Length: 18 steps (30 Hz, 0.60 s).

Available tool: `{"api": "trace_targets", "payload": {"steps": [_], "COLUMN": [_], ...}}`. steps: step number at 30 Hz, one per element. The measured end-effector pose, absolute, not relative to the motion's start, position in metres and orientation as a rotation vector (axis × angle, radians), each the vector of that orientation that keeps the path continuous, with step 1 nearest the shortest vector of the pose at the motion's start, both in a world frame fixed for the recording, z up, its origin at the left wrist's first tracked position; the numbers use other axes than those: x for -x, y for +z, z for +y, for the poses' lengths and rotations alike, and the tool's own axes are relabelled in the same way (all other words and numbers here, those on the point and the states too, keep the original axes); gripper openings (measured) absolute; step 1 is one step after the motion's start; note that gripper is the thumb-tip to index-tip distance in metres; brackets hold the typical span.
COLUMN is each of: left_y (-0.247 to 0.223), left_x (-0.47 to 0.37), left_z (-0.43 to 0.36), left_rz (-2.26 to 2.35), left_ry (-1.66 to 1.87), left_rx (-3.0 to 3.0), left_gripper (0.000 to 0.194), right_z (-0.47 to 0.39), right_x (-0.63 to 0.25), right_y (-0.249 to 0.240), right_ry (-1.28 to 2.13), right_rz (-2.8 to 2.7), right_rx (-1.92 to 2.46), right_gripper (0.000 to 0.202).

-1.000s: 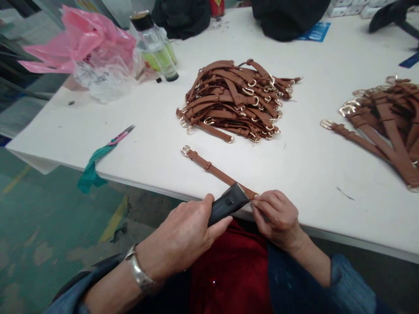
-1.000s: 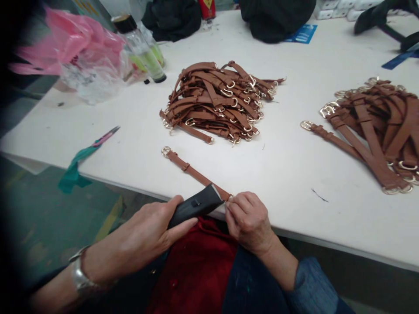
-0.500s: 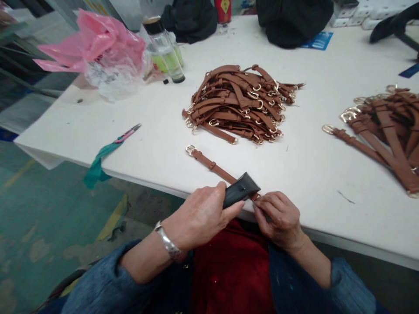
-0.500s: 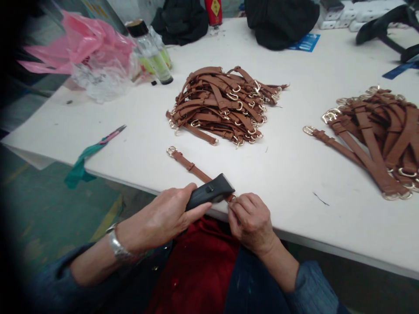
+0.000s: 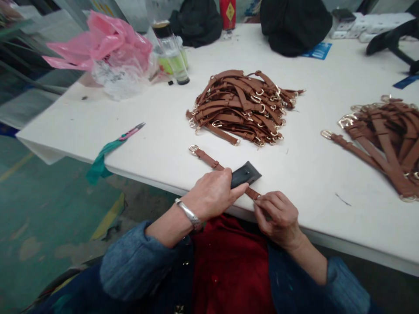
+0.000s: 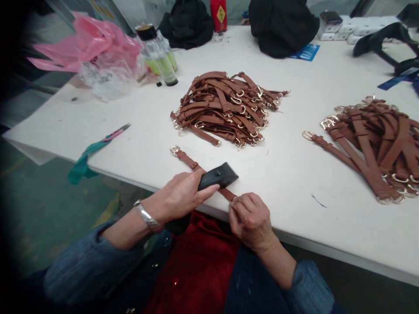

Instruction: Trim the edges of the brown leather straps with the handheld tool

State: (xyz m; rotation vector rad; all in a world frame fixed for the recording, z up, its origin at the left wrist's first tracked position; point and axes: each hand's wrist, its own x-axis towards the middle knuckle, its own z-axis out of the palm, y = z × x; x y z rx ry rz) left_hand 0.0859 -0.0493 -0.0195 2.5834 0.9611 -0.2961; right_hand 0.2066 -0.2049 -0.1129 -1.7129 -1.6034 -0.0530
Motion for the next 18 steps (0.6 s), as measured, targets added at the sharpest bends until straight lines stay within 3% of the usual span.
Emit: {"api": "trace_targets", "payload": {"steps": [9,18], "left_y": [-0.008,-0.017], "left_x": [-0.046,-0.074], "left_z": [-0.068,-0.062], "left_rz": [0.925,0.977], "left_ry": [-0.383,-0.252], "left_rx": [-2.484,-2.499], "left_gripper": [0.04,0.045], "right_z": [-0.205,-0.206], "right_x": [-0.204,-0.207], "right_y": [-0.113,-0.113], "right_ry": [-0.078,-0.068], "right_rz": [-1.592,-1.611], "right_rx": [1.718,1.703], "right_gripper": [0.012,0.014]}}
